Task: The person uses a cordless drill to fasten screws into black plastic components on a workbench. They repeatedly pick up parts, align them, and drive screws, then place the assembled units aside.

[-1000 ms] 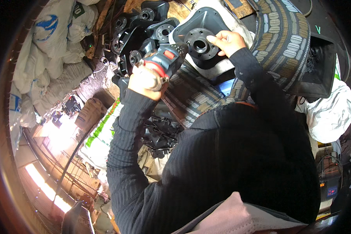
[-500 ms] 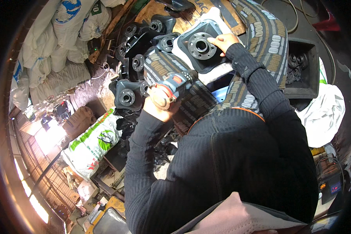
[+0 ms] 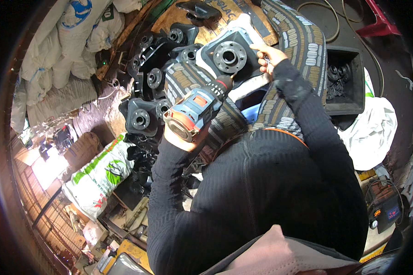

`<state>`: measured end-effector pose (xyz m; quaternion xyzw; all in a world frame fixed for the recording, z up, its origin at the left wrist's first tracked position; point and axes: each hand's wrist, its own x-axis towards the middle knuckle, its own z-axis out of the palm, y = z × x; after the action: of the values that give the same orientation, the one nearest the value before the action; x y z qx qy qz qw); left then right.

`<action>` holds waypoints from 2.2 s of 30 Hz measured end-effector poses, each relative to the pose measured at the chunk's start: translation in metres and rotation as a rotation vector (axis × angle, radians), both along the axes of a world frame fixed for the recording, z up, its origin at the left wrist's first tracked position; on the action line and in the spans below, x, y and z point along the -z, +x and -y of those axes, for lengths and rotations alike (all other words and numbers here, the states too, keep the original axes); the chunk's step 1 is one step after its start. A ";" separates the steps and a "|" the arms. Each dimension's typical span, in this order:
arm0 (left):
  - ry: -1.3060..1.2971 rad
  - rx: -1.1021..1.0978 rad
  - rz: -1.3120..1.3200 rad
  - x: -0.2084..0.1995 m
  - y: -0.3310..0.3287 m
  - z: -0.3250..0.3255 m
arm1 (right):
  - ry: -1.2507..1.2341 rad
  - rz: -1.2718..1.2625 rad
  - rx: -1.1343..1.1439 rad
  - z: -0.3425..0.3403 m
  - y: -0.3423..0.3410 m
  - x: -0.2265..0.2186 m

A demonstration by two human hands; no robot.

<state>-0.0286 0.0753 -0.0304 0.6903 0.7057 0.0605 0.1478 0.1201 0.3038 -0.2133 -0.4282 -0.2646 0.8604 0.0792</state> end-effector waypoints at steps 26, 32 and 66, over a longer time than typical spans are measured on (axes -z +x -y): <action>0.042 -0.018 0.074 -0.020 0.029 -0.010 | -0.419 -0.625 -0.021 0.046 0.016 -0.046; -0.008 -0.018 0.049 -0.015 0.024 -0.002 | -0.476 -0.630 -0.020 0.048 0.015 -0.040; -0.227 -0.035 -0.062 -0.029 0.016 -0.006 | -0.463 -0.259 0.107 0.065 -0.005 -0.044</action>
<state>-0.0128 0.0814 -0.0013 0.6583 0.7241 -0.0385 0.2023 0.1148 0.2384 -0.1691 -0.3345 -0.0257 0.9403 0.0578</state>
